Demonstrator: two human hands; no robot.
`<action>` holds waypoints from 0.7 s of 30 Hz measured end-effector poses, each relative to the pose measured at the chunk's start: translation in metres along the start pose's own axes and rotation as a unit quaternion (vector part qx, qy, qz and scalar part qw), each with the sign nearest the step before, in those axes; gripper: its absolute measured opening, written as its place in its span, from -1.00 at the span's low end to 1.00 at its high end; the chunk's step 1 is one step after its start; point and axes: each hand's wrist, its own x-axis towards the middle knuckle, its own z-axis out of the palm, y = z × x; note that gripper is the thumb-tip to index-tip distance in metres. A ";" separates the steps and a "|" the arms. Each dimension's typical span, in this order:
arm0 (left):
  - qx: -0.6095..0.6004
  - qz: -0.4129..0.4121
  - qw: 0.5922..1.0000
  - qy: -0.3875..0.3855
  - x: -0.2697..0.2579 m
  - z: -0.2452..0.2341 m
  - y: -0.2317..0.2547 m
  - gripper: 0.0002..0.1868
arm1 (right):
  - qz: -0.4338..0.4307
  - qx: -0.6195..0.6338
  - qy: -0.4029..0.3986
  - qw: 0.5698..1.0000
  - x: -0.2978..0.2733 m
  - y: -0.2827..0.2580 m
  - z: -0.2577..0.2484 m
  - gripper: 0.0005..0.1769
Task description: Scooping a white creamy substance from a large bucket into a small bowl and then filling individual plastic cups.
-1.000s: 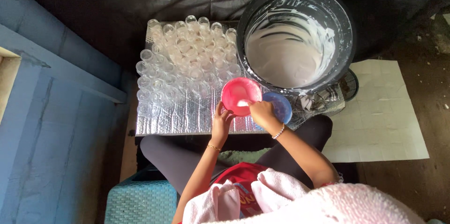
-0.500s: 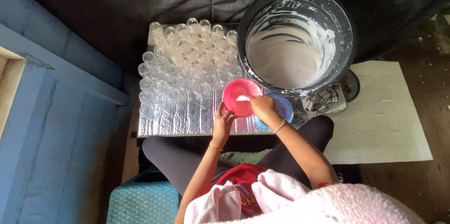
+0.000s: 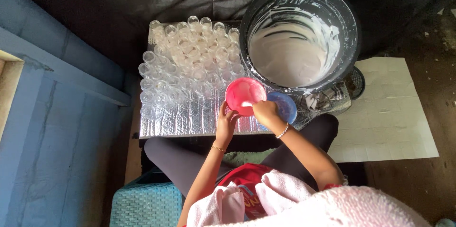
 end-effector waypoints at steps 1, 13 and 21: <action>0.000 0.000 1.000 -0.001 0.001 -0.004 0.005 -0.83 | 0.001 0.001 0.000 1.000 -0.011 -0.004 -0.021 -0.60; 0.002 -0.003 1.000 0.004 0.002 -0.004 0.002 -0.86 | 0.050 0.066 0.064 0.994 0.019 -0.008 0.024 -0.63; -0.003 0.016 1.000 0.001 0.002 -0.002 -0.003 -0.86 | 0.030 0.027 0.106 0.994 -0.044 -0.026 -0.122 -0.53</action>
